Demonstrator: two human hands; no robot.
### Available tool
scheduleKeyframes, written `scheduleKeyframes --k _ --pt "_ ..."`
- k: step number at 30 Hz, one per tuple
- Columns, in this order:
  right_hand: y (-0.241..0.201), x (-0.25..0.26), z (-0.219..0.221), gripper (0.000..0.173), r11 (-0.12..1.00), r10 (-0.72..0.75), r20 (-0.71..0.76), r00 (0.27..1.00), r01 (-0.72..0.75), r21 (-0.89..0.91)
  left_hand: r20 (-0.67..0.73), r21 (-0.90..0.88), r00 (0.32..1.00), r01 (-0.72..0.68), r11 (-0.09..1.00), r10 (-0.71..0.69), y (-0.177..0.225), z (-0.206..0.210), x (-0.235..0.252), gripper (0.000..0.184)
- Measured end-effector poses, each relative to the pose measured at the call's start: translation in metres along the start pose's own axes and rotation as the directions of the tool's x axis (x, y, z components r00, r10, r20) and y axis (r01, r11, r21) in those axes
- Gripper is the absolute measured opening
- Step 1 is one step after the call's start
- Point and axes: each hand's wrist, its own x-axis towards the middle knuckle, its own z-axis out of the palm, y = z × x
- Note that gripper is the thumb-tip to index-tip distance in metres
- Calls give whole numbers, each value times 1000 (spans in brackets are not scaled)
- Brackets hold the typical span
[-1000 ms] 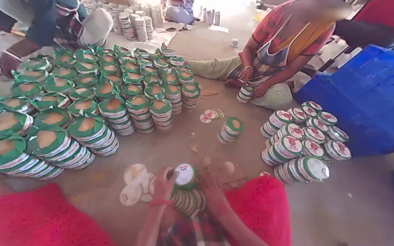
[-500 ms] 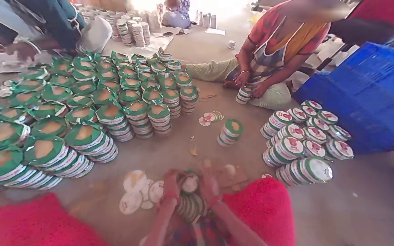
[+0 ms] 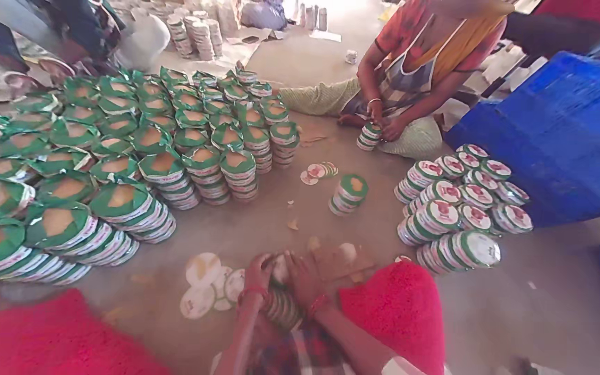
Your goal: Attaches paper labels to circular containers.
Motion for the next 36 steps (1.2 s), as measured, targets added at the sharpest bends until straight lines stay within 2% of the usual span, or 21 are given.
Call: scheduleKeyframes --k 5,10,12,15,17,18,20,22,24,26,28,29,31,32,33,34,35,36 --pt "-2 1 -9 64 1000 12 96 995 -11 -11 3 -4 1000 -16 1000 16 -2 -2 -3 30" --pt "6 5 -8 64 999 -35 121 992 36 -9 20 135 985 -173 976 172 4 -1 -17 39" --pt "7 3 -8 62 998 -57 118 991 59 -14 52 169 975 -221 961 215 0 3 -22 59" --pt "3 4 -13 63 999 -45 168 985 46 2 179 307 963 -248 919 200 -2 9 -24 91" --pt "2 4 -19 63 993 0 147 989 -17 118 204 376 959 -263 889 197 -2 15 -23 106" --pt "6 3 -19 62 974 36 70 997 -51 221 224 405 959 -251 879 171 0 16 -23 115" --pt "19 -1 -12 62 894 166 -144 976 -88 439 216 451 967 -224 864 138 2 22 -25 128" --pt "21 -3 -18 62 831 253 -89 963 -170 530 154 517 979 -196 833 135 9 27 -28 125" --pt "22 -2 -22 63 750 271 -17 962 -200 631 93 544 988 -156 825 126 16 30 -25 116" --pt "22 1 -28 59 534 379 -37 925 -186 825 52 488 993 -121 864 109 18 30 -21 115" --pt "21 4 -32 49 350 496 -62 866 -134 927 -18 352 983 -165 921 183 18 27 -26 116" --pt "18 4 -37 48 269 517 -6 856 -156 951 -68 281 968 -216 935 243 18 26 -30 116" --pt "2 3 -51 55 -11 463 217 860 -239 971 -167 158 899 -382 911 406 16 30 -37 113" --pt "-6 4 -59 62 -176 383 297 875 -247 953 -178 114 867 -451 885 465 17 31 -39 114" --pt "-12 7 -66 68 -292 297 323 899 -237 927 -192 90 840 -500 861 508 17 31 -40 115" --pt "-16 13 -72 67 -308 257 307 916 -224 925 -227 78 814 -533 843 535 18 27 -39 118" --pt "-20 21 -78 60 -218 273 267 924 -211 953 -263 62 801 -541 838 537 18 18 -39 125" --pt "-24 31 -81 50 -25 333 199 922 -202 979 -307 12 794 -548 837 524 18 5 -40 133"
